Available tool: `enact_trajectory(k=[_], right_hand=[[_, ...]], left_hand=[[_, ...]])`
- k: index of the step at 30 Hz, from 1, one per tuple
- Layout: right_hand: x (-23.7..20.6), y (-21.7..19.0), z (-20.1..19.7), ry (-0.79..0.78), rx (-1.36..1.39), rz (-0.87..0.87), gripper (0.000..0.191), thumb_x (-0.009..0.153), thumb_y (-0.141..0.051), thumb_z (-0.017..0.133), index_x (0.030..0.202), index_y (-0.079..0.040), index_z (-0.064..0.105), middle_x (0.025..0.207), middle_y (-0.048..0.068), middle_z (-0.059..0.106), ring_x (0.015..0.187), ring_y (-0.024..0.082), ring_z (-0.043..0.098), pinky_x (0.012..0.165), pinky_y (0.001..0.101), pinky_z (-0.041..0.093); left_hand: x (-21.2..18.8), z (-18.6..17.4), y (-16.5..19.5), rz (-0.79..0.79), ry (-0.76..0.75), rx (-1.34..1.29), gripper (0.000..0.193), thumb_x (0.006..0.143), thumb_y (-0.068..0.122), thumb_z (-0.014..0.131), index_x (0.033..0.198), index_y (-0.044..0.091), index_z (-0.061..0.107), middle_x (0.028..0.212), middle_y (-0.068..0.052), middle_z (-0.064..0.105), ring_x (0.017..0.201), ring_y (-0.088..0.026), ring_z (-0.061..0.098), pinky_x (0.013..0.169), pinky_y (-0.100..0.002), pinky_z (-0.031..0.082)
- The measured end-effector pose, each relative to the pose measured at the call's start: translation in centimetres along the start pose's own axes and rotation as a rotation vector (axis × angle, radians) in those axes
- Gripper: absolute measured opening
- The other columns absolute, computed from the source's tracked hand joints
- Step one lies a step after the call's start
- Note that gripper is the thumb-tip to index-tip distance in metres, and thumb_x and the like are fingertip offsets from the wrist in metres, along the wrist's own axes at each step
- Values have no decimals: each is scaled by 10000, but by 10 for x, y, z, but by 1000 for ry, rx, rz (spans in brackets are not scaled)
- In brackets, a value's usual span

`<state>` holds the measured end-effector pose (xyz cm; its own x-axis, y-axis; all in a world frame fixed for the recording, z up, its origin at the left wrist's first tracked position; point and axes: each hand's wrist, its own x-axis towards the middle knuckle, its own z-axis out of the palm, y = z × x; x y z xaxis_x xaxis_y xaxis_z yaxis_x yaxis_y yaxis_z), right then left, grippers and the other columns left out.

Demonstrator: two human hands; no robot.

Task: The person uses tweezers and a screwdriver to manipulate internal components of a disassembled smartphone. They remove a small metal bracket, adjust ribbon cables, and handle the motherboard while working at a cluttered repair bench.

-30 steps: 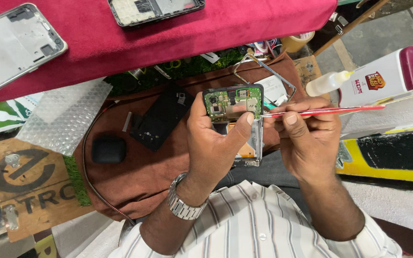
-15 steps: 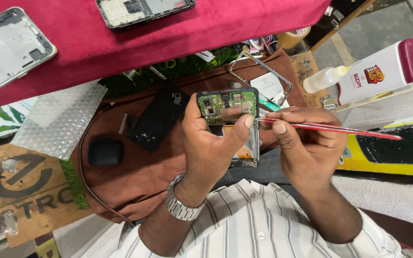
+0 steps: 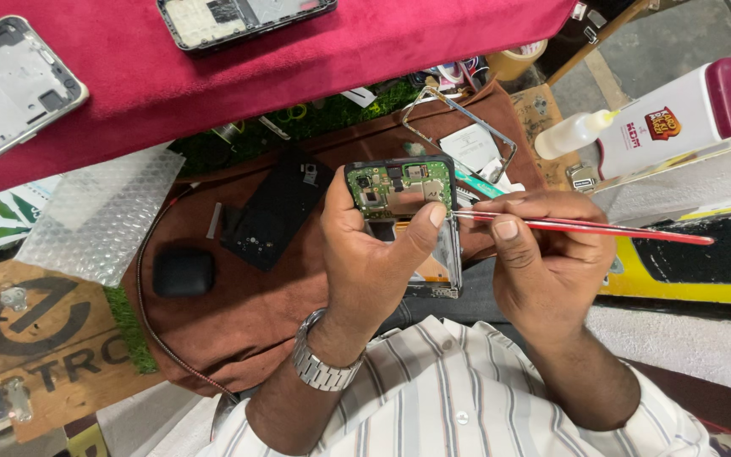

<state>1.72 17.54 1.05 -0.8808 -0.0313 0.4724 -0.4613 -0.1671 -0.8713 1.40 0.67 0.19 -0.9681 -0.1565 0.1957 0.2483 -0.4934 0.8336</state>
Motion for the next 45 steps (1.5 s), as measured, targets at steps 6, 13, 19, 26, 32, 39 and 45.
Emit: enact_trajectory(k=[6,13,19,26,32,39,45], right_hand=[[-1,2,-1,6,-7,-15,116,1105,13,665,1161,16,563,1072,202,714,972,211,735,909,312,622],[-2,3,-2,15,-28,-45,112,1111,27,667,1167,9,572,1075,181,705,985,196,729,928,305,618],[-5,-2,2,48,-144,-49,107,1096,27,687,1133,13,587,1063,175,714,962,183,729,925,300,615],[-9,-7,5,51,-230,-72,100,1087,31,699,1118,17,605,1069,167,716,977,185,736,921,292,612],[-9,-4,6,49,-182,-111,126,1082,17,708,1132,7,593,1073,168,707,1006,196,743,934,304,622],[-9,-6,6,26,-203,-98,132,1085,12,688,1137,2,567,1095,192,712,1029,213,747,953,318,622],[-9,-7,4,18,-231,-98,134,1082,14,693,1131,7,568,1092,198,708,1043,222,744,966,329,621]], left_hand=[[1,-1,0,12,-21,15,342,963,93,778,1187,20,530,1097,-92,730,999,-118,719,892,-278,622],[0,-1,2,18,-71,-6,374,962,62,769,1222,11,505,1138,-102,725,1044,-126,719,935,-283,621],[0,-1,3,0,-63,1,394,944,62,783,1220,8,507,1133,-102,726,1037,-127,718,926,-286,621],[-2,-1,1,13,-67,-6,398,948,69,793,1206,19,494,1127,-93,724,1030,-118,714,928,-284,624],[-1,-2,-1,43,-44,66,394,938,66,796,1195,23,501,1112,-93,730,1008,-118,722,903,-282,628],[-1,-4,-1,49,-59,33,397,944,77,806,1200,26,507,1125,-86,727,1022,-114,716,919,-282,623],[0,-5,-2,47,-78,43,409,951,110,808,1202,34,494,1119,-80,730,1008,-104,719,888,-269,629]])
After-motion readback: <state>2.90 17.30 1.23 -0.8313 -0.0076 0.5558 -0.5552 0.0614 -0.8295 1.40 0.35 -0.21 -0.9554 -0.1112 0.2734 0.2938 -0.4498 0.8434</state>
